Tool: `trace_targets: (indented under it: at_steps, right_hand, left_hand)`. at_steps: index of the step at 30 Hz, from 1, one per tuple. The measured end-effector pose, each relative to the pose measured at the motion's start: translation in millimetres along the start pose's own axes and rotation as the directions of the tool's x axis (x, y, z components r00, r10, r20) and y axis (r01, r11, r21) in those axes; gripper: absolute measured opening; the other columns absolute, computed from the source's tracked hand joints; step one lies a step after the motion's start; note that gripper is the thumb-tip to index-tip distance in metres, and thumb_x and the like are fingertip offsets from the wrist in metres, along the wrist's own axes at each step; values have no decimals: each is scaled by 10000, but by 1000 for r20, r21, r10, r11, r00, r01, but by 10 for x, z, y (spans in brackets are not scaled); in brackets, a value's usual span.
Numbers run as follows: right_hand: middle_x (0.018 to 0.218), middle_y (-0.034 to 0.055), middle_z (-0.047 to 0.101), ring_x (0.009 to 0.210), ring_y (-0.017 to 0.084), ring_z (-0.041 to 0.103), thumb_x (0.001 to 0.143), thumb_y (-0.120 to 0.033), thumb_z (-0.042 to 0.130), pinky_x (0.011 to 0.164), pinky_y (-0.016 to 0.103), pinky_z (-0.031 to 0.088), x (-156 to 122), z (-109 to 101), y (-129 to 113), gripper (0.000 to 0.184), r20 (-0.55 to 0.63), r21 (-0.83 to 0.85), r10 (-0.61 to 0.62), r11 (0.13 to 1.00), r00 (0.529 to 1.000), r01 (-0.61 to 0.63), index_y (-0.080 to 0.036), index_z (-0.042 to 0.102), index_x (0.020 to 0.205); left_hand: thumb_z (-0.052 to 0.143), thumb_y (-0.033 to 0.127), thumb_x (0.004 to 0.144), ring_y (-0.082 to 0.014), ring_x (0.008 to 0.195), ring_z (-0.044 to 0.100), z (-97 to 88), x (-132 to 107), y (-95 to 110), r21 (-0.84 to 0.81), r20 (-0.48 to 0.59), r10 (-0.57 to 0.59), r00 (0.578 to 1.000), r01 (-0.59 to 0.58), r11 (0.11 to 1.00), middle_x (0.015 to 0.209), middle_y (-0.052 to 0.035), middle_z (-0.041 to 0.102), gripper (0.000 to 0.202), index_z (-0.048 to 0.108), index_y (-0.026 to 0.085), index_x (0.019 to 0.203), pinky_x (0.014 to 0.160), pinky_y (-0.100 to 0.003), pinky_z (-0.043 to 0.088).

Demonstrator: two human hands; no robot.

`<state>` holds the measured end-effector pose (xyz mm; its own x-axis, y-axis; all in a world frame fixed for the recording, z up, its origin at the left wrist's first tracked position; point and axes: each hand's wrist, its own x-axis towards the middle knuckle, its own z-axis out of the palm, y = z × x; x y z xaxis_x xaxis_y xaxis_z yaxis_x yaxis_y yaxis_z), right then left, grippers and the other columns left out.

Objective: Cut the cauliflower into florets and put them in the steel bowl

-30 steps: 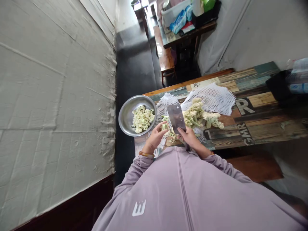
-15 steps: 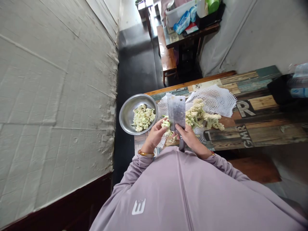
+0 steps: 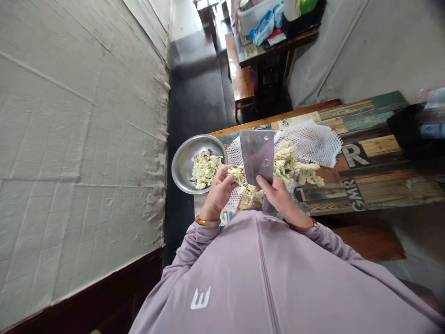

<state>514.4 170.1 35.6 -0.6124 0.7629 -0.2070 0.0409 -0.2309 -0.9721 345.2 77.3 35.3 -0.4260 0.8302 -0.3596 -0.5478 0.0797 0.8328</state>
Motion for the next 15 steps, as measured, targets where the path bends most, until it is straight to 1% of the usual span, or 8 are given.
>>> trace_targets:
  at_steps: [3, 5, 7, 9, 11, 13, 15]
  right_hand:
    - [876, 27, 688, 567, 150, 673, 878, -556, 623, 513, 258, 552, -39, 32, -70, 355, 34, 79, 67, 994, 997, -69, -207, 629, 943]
    - [900, 22, 687, 561, 136, 661, 874, -568, 628, 506, 250, 558, -48, 54, -88, 379, 49, 114, 93, 989, 994, -98, -205, 634, 981]
    - [892, 22, 692, 585, 139, 658, 869, -583, 628, 541, 265, 589, -42, 67, -91, 402, 44, 122, 94, 988, 995, -99, -201, 648, 992]
    - [914, 31, 708, 635, 157, 672, 871, -594, 619, 585, 284, 611, -29, 70, -88, 423, 31, 105, 70, 992, 997, -73, -200, 660, 1019]
    - [957, 45, 725, 673, 177, 690, 879, -596, 608, 600, 293, 609, -17, 65, -87, 428, 15, 58, 24, 998, 1000, -25, -203, 664, 1039]
    - [942, 56, 737, 681, 197, 705, 893, -591, 590, 610, 304, 594, -10, 58, -89, 413, 14, -10, -22, 1000, 1000, 22, -203, 666, 1012]
    - [837, 58, 736, 662, 212, 710, 909, -587, 565, 624, 317, 573, -7, 51, -87, 397, 9, -90, -68, 994, 998, 69, -203, 664, 933]
  left_hand:
    - [787, 251, 786, -101, 867, 668, 53, -5, 3, -43, -6, 31, 999, -32, 999, 1011, 9, 684, 377, 598, 251, 1112, 833, -255, 528]
    - [796, 243, 772, -102, 888, 664, 84, -5, -4, -48, -13, 56, 998, -56, 997, 1073, 4, 685, 454, 596, 269, 1179, 866, -268, 529]
    - [800, 248, 763, -114, 941, 663, 107, -6, -8, -37, -7, 68, 998, -68, 997, 1166, -16, 680, 492, 610, 267, 1217, 901, -279, 525]
    - [805, 252, 755, -131, 1002, 658, 123, -15, -5, -24, 14, 67, 998, -67, 997, 1224, -36, 676, 444, 650, 241, 1171, 934, -283, 516]
    - [815, 247, 740, -144, 1023, 656, 131, -31, 4, -10, 35, 51, 998, -51, 999, 1223, -39, 685, 405, 670, 231, 1119, 952, -294, 515]
    - [825, 244, 725, -157, 1014, 660, 133, -47, 9, 2, 44, 30, 999, -30, 1000, 1223, -34, 690, 449, 660, 249, 1142, 950, -321, 528]
    - [828, 255, 718, -163, 989, 663, 126, -53, 3, 30, 41, 13, 999, -15, 999, 1248, -37, 680, 540, 635, 273, 1222, 932, -343, 542]
